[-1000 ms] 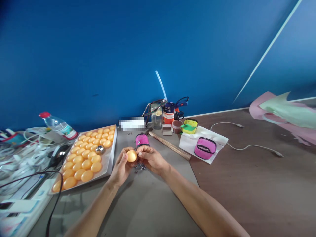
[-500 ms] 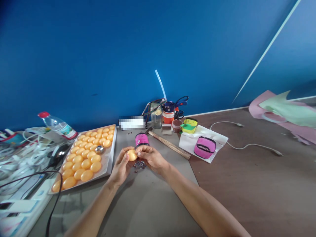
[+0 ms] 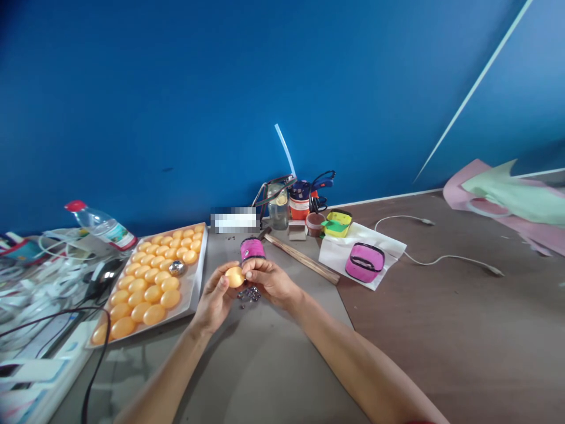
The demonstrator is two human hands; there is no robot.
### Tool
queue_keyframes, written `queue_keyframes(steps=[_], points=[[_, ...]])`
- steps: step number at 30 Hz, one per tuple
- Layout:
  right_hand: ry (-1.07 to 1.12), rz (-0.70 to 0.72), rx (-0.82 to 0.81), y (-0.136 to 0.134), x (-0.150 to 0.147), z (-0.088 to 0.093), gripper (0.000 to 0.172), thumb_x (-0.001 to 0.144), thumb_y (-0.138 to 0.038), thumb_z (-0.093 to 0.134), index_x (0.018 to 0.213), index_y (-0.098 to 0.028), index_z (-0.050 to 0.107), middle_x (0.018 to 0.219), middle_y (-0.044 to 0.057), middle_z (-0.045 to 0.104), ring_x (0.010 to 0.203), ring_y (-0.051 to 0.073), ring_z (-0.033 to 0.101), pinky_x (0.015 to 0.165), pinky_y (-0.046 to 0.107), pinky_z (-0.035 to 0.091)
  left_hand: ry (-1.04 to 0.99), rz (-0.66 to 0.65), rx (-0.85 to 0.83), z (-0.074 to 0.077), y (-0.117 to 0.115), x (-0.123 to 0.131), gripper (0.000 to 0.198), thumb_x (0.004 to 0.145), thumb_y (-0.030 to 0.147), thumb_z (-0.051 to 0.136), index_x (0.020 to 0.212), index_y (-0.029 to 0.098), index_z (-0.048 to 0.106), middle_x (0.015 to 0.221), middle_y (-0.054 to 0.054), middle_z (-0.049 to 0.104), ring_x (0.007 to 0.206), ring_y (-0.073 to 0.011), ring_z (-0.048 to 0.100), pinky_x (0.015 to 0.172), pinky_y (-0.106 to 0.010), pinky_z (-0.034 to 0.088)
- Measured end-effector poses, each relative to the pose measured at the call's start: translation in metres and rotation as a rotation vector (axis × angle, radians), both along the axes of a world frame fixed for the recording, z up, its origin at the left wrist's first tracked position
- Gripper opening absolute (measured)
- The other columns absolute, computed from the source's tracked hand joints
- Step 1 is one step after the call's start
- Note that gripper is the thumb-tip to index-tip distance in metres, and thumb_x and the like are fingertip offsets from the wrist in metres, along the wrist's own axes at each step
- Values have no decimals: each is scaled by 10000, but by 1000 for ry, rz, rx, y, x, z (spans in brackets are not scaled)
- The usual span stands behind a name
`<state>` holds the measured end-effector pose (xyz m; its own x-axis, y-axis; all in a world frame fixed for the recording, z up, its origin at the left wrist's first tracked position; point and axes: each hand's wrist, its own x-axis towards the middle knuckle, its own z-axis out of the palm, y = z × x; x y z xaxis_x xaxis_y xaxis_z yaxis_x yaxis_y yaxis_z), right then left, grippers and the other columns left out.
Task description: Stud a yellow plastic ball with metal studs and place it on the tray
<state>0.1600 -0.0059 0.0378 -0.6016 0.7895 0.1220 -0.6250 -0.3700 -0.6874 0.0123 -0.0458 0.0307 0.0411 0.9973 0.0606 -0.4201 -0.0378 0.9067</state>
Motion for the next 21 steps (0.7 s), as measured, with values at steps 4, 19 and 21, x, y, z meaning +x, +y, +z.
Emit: queue_keyframes(steps=[4,19,21], points=[[-20,-6,-1,-1,0,1,168,637,-280,764,699,-177,646,721,-12,579,642,101,536,633,240,427,21,15,-8,2,-1,1,352,732,411,659,1001,185,640,913,-58,633,720,-131,556,653,-249,440],[-100,-51,93,0,-1,-6,190,677,-313,734,738,-174,619,728,-8,579,644,105,535,648,248,407,99,45,8,1,-1,0,368,755,420,631,1034,181,618,859,-41,613,691,-119,546,655,-242,445],[-121,-57,114,1,-1,-7,192,685,-318,728,742,-172,617,715,-8,574,637,104,524,652,251,402,105,49,10,1,-1,0,361,758,417,630,1031,182,617,869,-39,614,691,-113,540,652,-234,440]])
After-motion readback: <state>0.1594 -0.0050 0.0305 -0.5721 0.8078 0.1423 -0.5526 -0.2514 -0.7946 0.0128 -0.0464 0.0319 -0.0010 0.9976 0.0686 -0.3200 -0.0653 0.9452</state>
